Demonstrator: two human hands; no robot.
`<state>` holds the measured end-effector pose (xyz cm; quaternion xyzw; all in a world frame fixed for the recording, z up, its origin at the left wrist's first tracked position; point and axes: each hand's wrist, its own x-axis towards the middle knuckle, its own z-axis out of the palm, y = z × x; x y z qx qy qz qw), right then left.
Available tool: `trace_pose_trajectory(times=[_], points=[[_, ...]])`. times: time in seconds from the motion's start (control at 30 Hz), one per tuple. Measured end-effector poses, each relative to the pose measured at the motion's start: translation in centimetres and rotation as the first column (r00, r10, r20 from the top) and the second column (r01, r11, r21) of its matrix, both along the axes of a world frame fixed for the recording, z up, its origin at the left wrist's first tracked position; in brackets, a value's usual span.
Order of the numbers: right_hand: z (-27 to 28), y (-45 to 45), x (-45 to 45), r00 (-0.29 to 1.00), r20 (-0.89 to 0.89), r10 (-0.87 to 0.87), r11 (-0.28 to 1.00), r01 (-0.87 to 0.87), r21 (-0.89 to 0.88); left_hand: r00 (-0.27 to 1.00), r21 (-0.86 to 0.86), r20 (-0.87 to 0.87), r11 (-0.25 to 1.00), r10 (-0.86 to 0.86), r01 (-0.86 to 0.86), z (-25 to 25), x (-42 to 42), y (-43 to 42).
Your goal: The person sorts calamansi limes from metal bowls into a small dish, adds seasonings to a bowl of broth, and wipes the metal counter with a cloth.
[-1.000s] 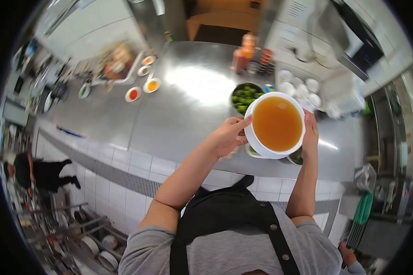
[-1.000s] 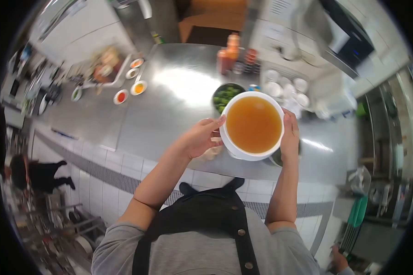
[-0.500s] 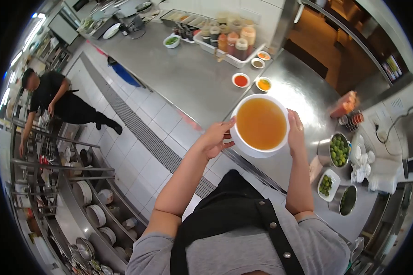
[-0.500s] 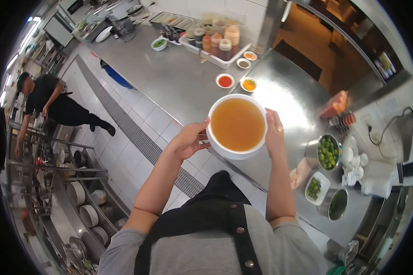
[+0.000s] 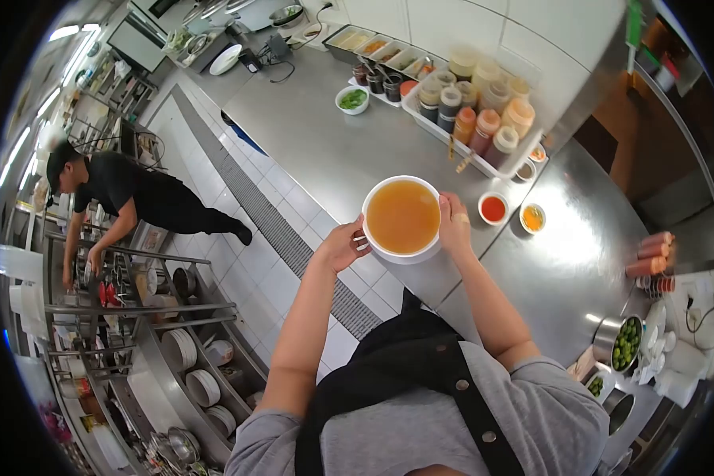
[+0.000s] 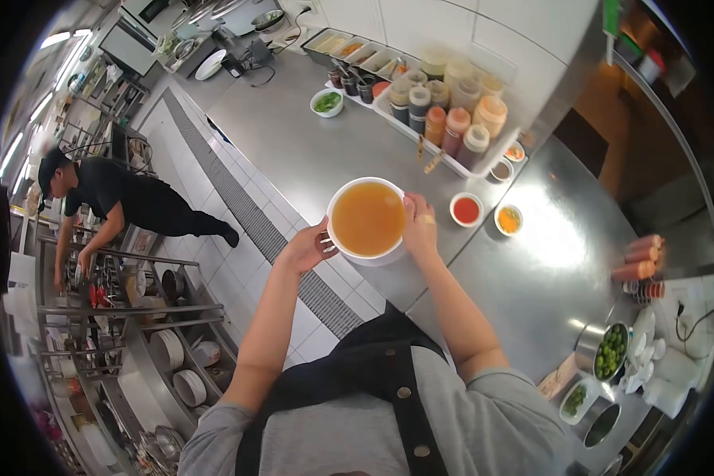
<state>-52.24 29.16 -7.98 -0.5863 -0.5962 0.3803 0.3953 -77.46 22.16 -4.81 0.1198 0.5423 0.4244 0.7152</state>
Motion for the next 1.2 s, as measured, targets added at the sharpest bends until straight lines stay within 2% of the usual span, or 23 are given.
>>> trace_pose_trajectory(times=[0.13,0.33,0.47,0.6,0.7,0.73,0.77,0.83,0.87,0.93,0.97,1.03,1.1,1.2], points=[[-1.8,4.5,-3.8,1.0,0.019,0.018,0.996,-0.02,0.086,1.0,0.013,0.003,1.0,-0.01,0.01,-2.7,-4.4,5.3],[-4.1,9.5,-7.1,0.998,0.063,-0.013,0.996,0.007,0.091,0.989,0.003,-0.019,0.989,-0.15,0.15,-3.7,-8.3,11.9],[-4.7,10.5,-8.3,0.99,0.103,-0.095,0.995,0.095,-0.001,0.944,-0.005,-0.004,0.944,-0.329,0.329,-4.1,-10.5,15.4],[-5.6,11.8,-8.7,0.982,0.073,-0.172,0.985,0.17,0.022,0.872,0.023,0.039,0.873,-0.488,0.488,-5.3,-11.9,18.5],[-4.5,12.4,-8.6,0.978,0.091,-0.189,0.982,0.188,0.014,0.77,-0.04,-0.012,0.77,-0.638,0.637,-6.1,-13.4,20.7],[-3.5,12.2,-8.5,0.978,0.109,-0.177,0.984,0.178,-0.008,0.707,-0.098,-0.087,0.713,-0.702,0.695,-5.3,-13.7,21.7],[-2.5,11.9,-8.3,0.964,0.224,-0.143,0.982,0.166,-0.088,0.625,-0.066,-0.265,0.661,-0.734,0.748,-4.6,-14.0,23.0],[0.7,11.5,-8.3,0.904,0.427,-0.037,0.954,0.159,-0.253,0.423,-0.022,-0.597,0.541,-0.682,0.841,-3.7,-13.8,25.3],[2.5,11.3,-8.8,0.873,0.486,0.027,0.943,0.14,-0.303,0.563,0.199,-0.707,0.643,-0.428,0.739,-5.6,-13.3,25.7],[6.5,11.4,-9.6,0.793,0.586,0.166,0.912,0.102,-0.397,0.599,0.292,-0.705,0.615,-0.379,0.732,-4.6,-12.2,26.5],[8.3,12.1,-10.4,0.812,0.562,0.154,0.932,0.07,-0.357,0.617,0.34,-0.706,0.598,-0.347,0.726,-4.1,-11.6,27.1],[11.9,13.6,-12.5,0.85,0.512,0.126,0.966,0.012,-0.258,0.58,0.312,-0.74,0.59,-0.34,0.744,-5.0,-10.9,27.8],[15.9,16.4,-14.9,0.831,0.553,0.067,0.994,-0.009,-0.107,0.533,0.282,-0.764,0.554,-0.365,0.783,-5.2,-10.8,28.7],[18.6,22.5,-17.4,0.834,0.552,0.012,0.999,-0.029,0.022,0.563,0.377,-0.767,0.496,-0.307,0.783,-4.9,-11.6,29.7]])
